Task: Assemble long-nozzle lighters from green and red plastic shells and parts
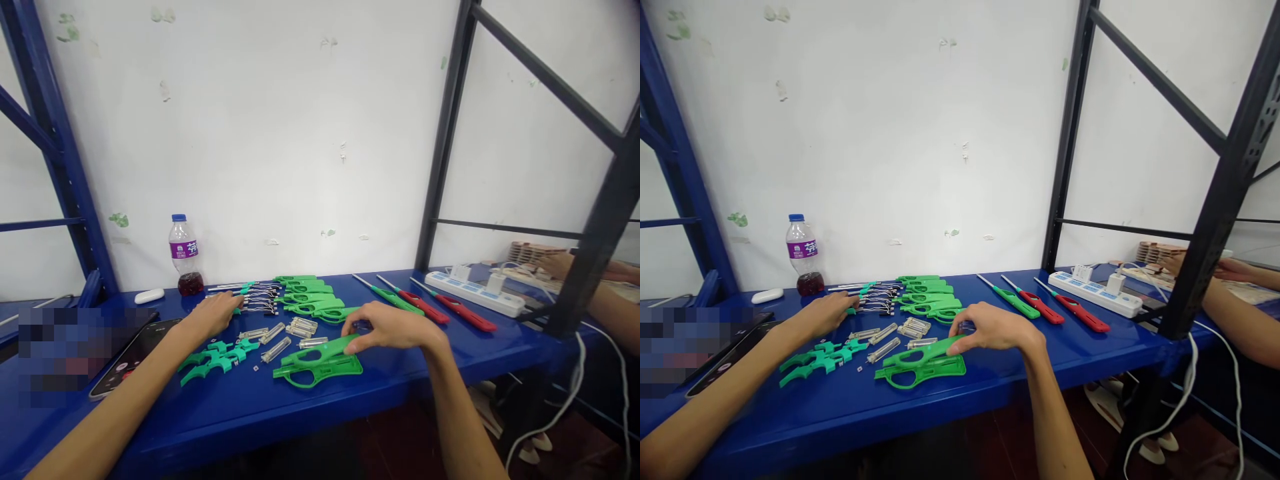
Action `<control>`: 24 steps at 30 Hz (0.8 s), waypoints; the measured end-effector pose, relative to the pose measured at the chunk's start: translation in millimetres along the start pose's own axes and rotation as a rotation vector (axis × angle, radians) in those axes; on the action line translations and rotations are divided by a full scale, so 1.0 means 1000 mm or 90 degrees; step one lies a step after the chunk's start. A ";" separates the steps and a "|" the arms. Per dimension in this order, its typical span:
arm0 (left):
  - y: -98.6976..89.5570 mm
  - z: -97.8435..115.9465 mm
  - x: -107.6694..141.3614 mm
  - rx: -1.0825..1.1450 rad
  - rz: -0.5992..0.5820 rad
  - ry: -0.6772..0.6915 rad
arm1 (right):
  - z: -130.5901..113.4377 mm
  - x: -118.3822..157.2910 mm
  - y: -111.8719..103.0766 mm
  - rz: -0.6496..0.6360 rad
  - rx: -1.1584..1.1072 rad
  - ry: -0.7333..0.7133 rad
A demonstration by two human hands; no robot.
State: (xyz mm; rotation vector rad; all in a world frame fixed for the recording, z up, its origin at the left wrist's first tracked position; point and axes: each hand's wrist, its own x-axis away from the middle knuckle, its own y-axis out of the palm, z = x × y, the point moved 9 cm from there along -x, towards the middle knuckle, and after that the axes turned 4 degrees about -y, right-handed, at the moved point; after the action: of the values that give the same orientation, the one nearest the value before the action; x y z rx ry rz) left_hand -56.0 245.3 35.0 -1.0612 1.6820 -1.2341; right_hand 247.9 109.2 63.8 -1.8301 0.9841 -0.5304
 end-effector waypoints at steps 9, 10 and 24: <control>-0.005 0.001 0.003 -0.003 0.047 -0.001 | 0.095 0.075 -0.032 0.047 -0.045 0.236; -0.007 0.001 0.003 -0.002 0.056 -0.003 | 0.105 0.077 -0.031 0.047 -0.046 0.259; -0.086 -0.006 0.054 0.006 0.192 -0.041 | 0.080 0.070 -0.034 0.088 -0.027 0.294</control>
State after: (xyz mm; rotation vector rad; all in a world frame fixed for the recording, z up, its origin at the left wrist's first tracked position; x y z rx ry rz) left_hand -65.2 181.7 113.4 -0.7968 1.7113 -1.0011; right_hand 359.1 103.4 53.7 -1.6936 1.4262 -0.8744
